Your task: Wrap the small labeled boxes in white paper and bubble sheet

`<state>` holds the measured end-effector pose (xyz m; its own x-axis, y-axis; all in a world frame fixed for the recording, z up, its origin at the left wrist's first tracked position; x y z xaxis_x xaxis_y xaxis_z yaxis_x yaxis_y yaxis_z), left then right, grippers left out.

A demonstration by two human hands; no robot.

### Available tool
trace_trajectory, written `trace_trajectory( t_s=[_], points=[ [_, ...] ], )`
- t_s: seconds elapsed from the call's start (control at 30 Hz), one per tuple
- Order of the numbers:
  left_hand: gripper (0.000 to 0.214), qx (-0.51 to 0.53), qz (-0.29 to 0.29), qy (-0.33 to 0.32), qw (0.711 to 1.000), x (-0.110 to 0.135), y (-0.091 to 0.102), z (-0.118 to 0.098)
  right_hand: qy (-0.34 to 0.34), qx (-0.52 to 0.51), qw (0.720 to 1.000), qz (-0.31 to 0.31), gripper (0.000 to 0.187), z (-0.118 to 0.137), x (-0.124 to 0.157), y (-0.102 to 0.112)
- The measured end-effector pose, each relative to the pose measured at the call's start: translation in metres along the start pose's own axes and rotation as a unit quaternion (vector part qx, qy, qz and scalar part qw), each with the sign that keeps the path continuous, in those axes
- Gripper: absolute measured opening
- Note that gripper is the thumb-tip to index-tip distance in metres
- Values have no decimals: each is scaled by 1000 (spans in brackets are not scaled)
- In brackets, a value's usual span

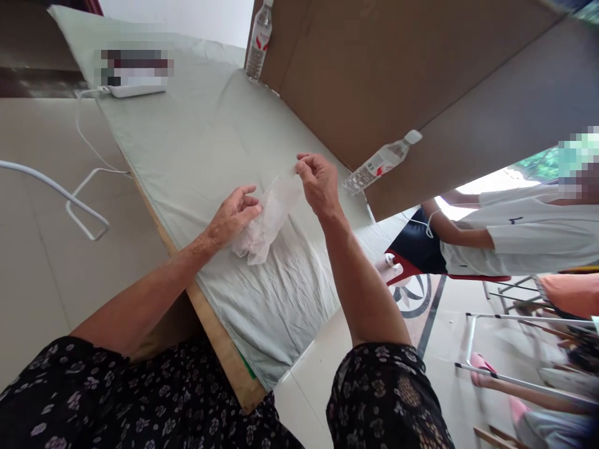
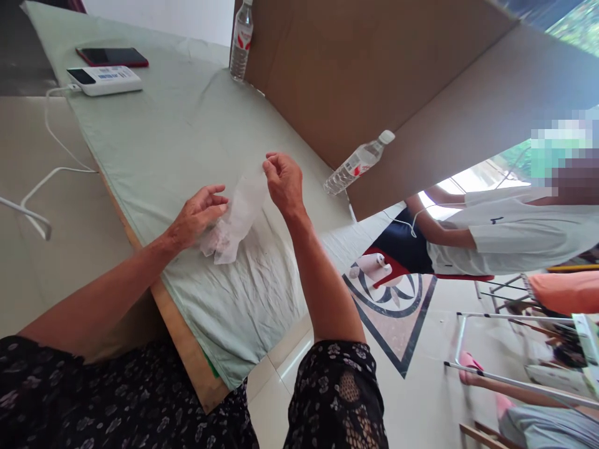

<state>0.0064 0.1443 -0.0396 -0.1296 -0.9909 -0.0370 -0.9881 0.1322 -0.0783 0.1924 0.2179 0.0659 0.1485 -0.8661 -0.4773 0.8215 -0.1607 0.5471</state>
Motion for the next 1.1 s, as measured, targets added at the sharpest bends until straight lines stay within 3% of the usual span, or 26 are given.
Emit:
trace_trajectory(
  t_s=[0.17, 0.23, 0.33, 0.4, 0.53, 0.6, 0.67, 0.73, 0.9, 1.0, 1.1],
  points=[
    [46, 18, 15, 62, 998, -11, -12, 10, -51, -4, 999, -12, 18, -20, -10, -1],
    [34, 17, 25, 80, 996, -13, -17, 15, -73, -12, 996, -56, 17, -21, 1, 8],
    [20, 12, -10, 83, 996, -15, -13, 20, -88, -3, 989, -122, 25, -6, 37, 23],
    [18, 12, -35, 82, 996, -15, -9, 21, -97, 32, 991, -91, 31, 9, 64, 14],
    [22, 14, -59, 61, 996, -11, -7, 17, -84, 156, 984, 16, 39, 34, 102, -27],
    [27, 29, -65, 55, 996, -10, -7, 16, -89, 214, 972, 41, 38, 32, 109, -42],
    [30, 45, -66, 56, 995, -10, -7, 18, -112, 243, 962, 53, 24, 23, 109, -47],
    [31, 50, -65, 57, 995, -11, -8, 19, -137, 233, 961, 48, 13, 15, 107, -45],
    [33, 25, -62, 33, 997, -11, -7, 16, -144, 184, 972, 14, 24, 13, 106, -36],
    [34, 7, -58, 25, 998, -11, -5, 17, -155, 163, 974, -3, 15, 4, 107, -35],
    [34, -20, -72, 26, 997, -11, 4, 19, -203, 53, 976, -51, 20, -19, 111, -25]
  ],
)
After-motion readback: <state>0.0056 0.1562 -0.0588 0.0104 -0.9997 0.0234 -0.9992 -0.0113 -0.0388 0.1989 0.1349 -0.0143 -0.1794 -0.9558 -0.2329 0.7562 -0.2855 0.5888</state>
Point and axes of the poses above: each hand's wrist, its own x-axis away from the middle knuckle, its own y-axis out of the back of the hand, z = x × y, the point moved 10 cm from there along -x, towards the middle knuckle, and after that the axes turned 2 degrees about -x, right-handed, at the moved point
